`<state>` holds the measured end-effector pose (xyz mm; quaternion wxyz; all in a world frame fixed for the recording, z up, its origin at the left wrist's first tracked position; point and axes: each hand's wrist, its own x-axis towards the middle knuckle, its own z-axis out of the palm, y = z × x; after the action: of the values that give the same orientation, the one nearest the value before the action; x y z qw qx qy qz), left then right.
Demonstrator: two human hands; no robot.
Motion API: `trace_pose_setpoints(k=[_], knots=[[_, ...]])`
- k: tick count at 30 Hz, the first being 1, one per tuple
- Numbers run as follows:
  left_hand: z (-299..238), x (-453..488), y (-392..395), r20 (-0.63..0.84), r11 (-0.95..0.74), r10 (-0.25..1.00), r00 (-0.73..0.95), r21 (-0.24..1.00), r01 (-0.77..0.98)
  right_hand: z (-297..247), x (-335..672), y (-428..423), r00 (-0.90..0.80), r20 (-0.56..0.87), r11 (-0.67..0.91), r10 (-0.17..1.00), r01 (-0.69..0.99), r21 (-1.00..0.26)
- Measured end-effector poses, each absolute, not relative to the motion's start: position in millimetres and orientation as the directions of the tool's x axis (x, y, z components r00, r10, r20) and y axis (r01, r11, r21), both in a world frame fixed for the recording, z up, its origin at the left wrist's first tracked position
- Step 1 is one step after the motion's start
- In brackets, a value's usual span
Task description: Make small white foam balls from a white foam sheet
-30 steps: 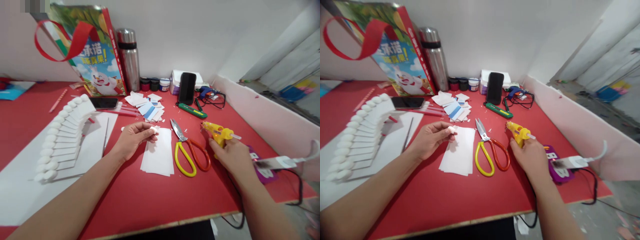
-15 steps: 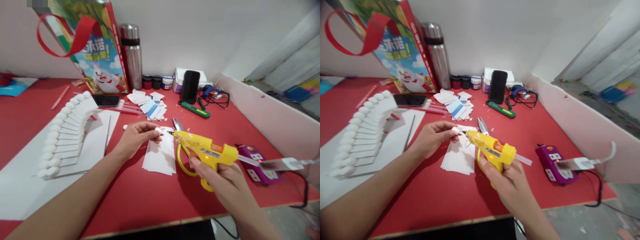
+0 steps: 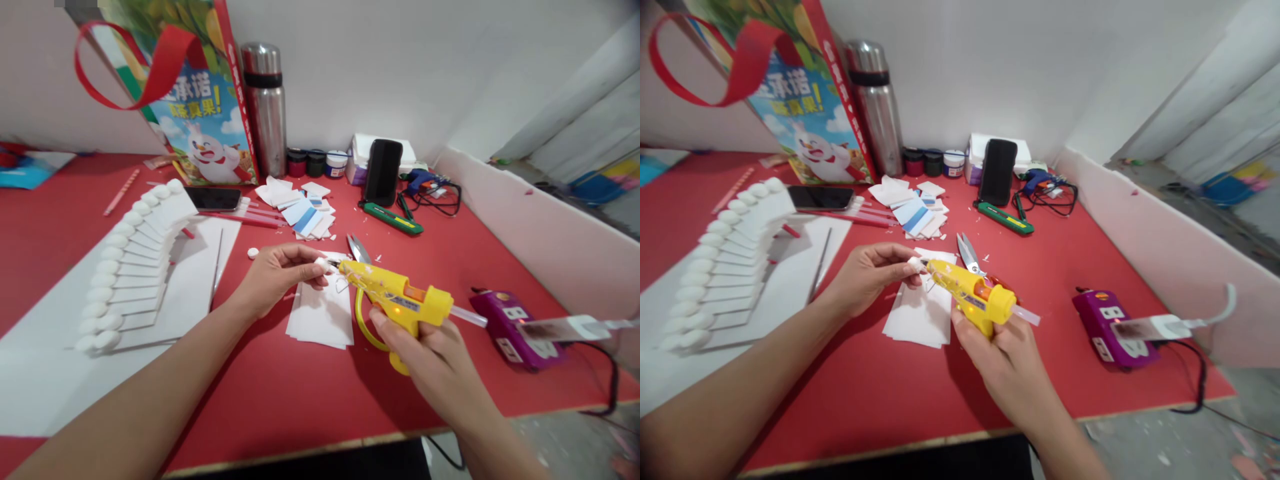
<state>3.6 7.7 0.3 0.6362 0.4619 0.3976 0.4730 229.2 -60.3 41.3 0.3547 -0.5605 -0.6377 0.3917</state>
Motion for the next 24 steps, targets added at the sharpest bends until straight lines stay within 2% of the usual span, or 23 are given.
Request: trace_pose_setpoints(k=[24], knots=[[-1.6, 3.5, 7.6, -0.063, 0.12, 0.973, 0.221, 0.959, -0.255, 38.3, 230.6, -61.8, -0.133, 0.012, 0.073, 0.991, 0.468, -0.881]])
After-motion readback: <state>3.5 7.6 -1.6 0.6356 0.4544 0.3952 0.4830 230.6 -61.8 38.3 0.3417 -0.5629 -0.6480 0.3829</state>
